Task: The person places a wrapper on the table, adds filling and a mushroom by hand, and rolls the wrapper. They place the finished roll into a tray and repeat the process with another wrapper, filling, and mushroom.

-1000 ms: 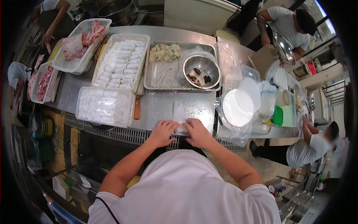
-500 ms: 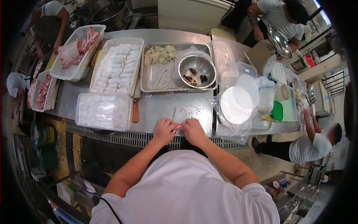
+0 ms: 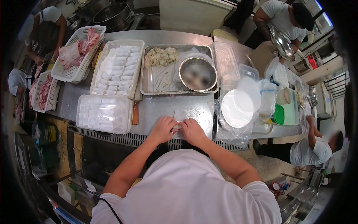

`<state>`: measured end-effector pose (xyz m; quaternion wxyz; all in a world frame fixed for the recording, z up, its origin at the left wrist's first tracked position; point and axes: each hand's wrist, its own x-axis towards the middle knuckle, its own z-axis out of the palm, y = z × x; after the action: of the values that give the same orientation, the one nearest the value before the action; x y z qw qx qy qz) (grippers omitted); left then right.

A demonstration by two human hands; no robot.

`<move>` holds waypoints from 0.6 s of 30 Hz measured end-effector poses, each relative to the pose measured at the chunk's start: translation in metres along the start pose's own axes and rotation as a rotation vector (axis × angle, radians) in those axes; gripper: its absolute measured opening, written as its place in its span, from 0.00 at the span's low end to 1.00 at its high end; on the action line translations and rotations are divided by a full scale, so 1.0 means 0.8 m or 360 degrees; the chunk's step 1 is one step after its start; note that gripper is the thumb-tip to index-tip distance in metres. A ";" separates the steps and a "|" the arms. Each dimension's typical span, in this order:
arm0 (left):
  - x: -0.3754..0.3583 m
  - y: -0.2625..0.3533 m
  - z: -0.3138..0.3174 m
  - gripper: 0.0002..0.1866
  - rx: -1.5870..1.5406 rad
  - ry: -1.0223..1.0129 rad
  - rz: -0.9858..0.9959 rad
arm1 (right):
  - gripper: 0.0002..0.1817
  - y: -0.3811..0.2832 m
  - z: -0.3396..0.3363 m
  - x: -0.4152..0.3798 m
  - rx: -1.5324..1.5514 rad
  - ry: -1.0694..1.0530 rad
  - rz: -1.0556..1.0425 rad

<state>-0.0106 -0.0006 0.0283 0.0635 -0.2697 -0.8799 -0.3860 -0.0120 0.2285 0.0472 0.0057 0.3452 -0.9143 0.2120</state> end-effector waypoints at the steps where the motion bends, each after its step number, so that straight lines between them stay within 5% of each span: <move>1: -0.001 -0.005 0.002 0.11 -0.0004 -0.0001 0.0004 | 0.16 0.000 -0.002 0.002 0.0039 -0.0018 0.0018; 8: 0.017 -0.029 0.015 0.13 0.0098 -0.0084 -0.0193 | 0.14 0.016 0.012 0.013 -0.0010 0.0147 0.0091; 13: 0.018 -0.027 0.012 0.18 0.0010 0.0042 0.0038 | 0.14 0.020 0.009 0.017 -0.0041 0.0134 0.0145; 18: 0.015 -0.031 0.010 0.22 0.0024 -0.0019 0.0065 | 0.26 0.010 -0.025 0.052 0.0311 -0.0025 0.0565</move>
<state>-0.0326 -0.0034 0.0107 0.0681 -0.2894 -0.8775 -0.3763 -0.0514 0.2158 0.0686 -0.0725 0.1792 -0.9358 0.2947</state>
